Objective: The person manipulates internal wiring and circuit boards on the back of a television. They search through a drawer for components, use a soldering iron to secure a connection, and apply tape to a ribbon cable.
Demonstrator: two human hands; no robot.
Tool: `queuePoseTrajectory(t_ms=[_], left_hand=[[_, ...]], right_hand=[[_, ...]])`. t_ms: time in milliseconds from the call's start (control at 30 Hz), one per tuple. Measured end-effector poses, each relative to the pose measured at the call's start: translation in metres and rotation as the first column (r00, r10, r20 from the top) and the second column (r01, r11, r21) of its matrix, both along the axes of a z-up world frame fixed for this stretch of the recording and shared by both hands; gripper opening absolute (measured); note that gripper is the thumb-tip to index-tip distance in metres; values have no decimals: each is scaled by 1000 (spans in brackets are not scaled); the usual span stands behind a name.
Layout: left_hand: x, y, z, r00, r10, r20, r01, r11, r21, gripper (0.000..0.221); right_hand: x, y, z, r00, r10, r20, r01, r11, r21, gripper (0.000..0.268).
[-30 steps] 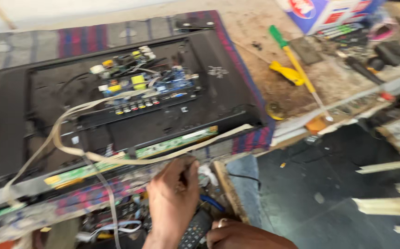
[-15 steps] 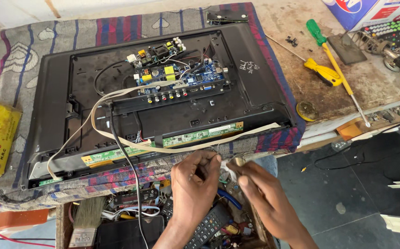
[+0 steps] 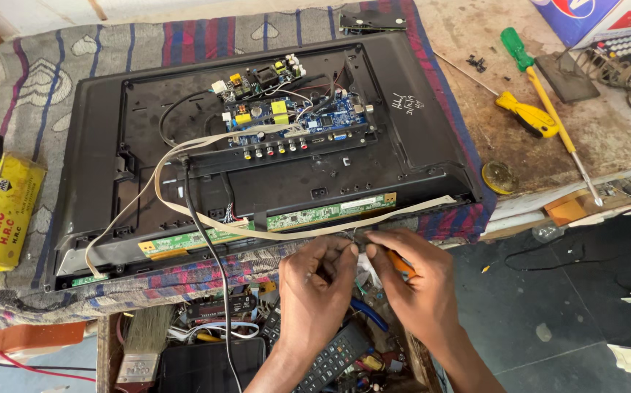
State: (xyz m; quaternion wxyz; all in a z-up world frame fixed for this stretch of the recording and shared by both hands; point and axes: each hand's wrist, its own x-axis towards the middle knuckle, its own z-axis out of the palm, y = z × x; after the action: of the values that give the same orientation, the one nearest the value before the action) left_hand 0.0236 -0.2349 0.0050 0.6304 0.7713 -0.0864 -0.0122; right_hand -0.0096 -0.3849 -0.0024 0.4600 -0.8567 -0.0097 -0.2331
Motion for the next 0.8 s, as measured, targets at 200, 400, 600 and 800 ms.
queuePoseTrajectory(t_ms=[200, 400, 600, 800], left_hand=[[-1, 1, -3, 1000, -4, 0, 4, 998, -58, 9], [-5, 2, -2, 998, 26, 62, -19, 994, -106, 8], [-12, 19, 2, 984, 64, 165, -37, 987, -158, 11], [-12, 14, -17, 982, 79, 173, -55, 989, -136, 13]], right_hand=[[1, 7, -1, 996, 21, 87, -16, 998, -60, 22], [-4, 3, -15, 994, 13, 108, 3, 990, -144, 23], [2, 18, -12, 994, 2, 105, 14, 988, -152, 26], [0, 11, -17, 990, 71, 120, -42, 972, -233, 27]])
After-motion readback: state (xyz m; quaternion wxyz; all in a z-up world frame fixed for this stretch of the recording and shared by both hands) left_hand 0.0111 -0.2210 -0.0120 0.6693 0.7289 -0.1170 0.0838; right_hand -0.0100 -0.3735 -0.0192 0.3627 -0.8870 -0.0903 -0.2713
